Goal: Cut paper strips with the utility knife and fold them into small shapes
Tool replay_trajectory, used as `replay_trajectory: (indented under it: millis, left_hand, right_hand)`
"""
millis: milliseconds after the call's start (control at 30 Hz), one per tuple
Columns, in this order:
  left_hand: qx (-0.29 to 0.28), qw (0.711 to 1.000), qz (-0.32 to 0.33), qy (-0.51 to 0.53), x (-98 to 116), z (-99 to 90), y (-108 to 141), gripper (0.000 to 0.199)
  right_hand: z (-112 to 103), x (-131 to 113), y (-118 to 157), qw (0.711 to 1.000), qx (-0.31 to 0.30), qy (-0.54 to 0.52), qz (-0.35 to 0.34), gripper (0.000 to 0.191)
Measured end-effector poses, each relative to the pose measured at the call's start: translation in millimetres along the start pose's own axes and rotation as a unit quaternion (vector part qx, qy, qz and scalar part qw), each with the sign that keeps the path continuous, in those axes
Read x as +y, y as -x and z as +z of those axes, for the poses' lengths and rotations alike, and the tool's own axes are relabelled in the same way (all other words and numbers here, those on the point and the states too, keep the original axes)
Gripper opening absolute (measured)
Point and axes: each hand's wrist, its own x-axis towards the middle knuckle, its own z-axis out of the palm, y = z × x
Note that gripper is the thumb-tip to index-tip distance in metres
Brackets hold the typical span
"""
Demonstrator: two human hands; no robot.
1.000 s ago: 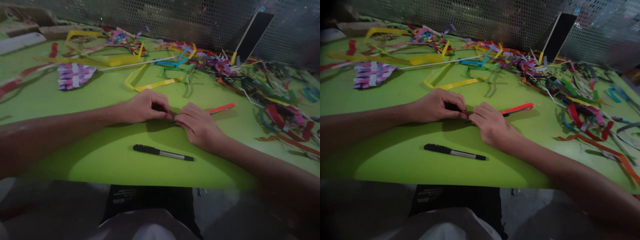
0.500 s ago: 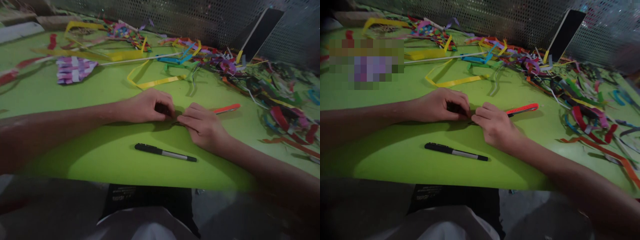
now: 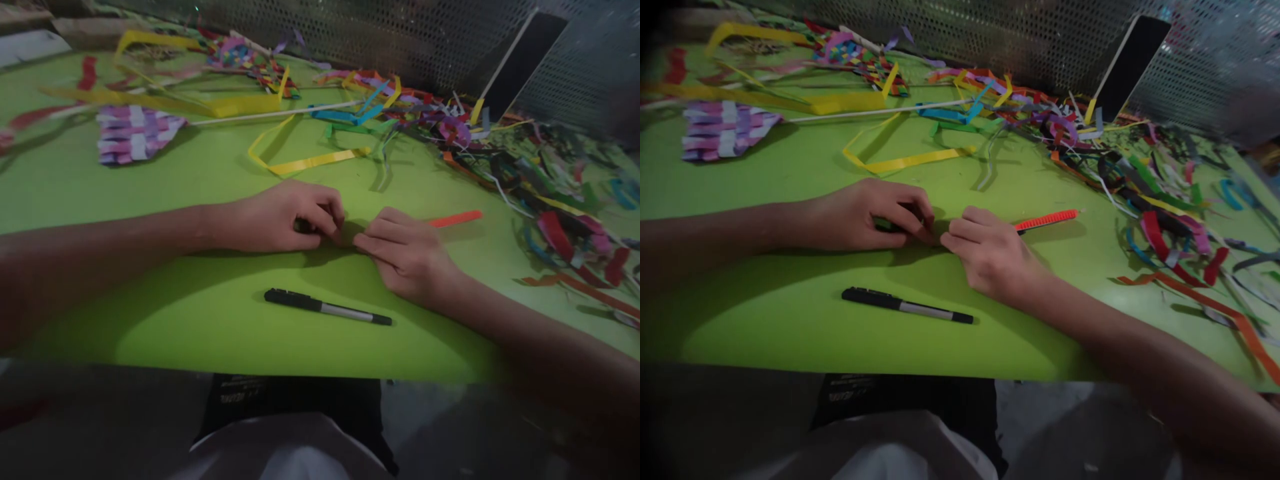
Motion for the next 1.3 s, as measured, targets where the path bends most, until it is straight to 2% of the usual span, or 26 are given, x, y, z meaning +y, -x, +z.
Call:
replay_trajectory:
  millis: [133, 267, 433, 667, 767, 900, 1100, 1300]
  left_hand:
    - [-0.013, 1.000, 0.009, -0.015, 0, -2.0, 4, 0.036]
    - [-0.021, 0.998, 0.016, -0.058, 1, -1.9, 6, 0.034]
    - [-0.028, 0.993, 0.038, -0.108, -1, -0.3, 8, 0.032]
    - [0.012, 0.991, 0.088, -0.104, -6, 1.5, 8, 0.033]
    - [0.009, 0.987, 0.099, -0.124, -6, 1.8, 8, 0.035]
    - [-0.007, 0.974, 0.122, -0.189, -4, 0.6, 8, 0.037]
    - [-0.028, 0.984, 0.090, -0.153, -1, -3.6, 5, 0.032]
    - [-0.056, 0.981, 0.081, -0.165, 6, -7.1, 0, 0.032]
  right_hand:
    - [-5, -2, -3, 0.999, -0.024, 0.031, -0.011, 0.024]
    - [-12, -2, -6, 0.996, -0.065, 0.052, -0.024, 0.034]
    - [-19, 0, -5, 0.994, -0.096, 0.052, -0.014, 0.033]
    - [-15, 5, 3, 0.997, -0.070, 0.016, -0.014, 0.022]
    - [-11, 11, 7, 0.999, -0.048, -0.005, -0.013, 0.016]
    - [-10, 18, 8, 0.999, -0.038, -0.016, -0.021, 0.022]
    - [-13, 20, 4, 0.998, -0.050, -0.032, 0.000, 0.025]
    - [-13, 24, 0, 0.998, -0.044, -0.044, -0.031, 0.023]
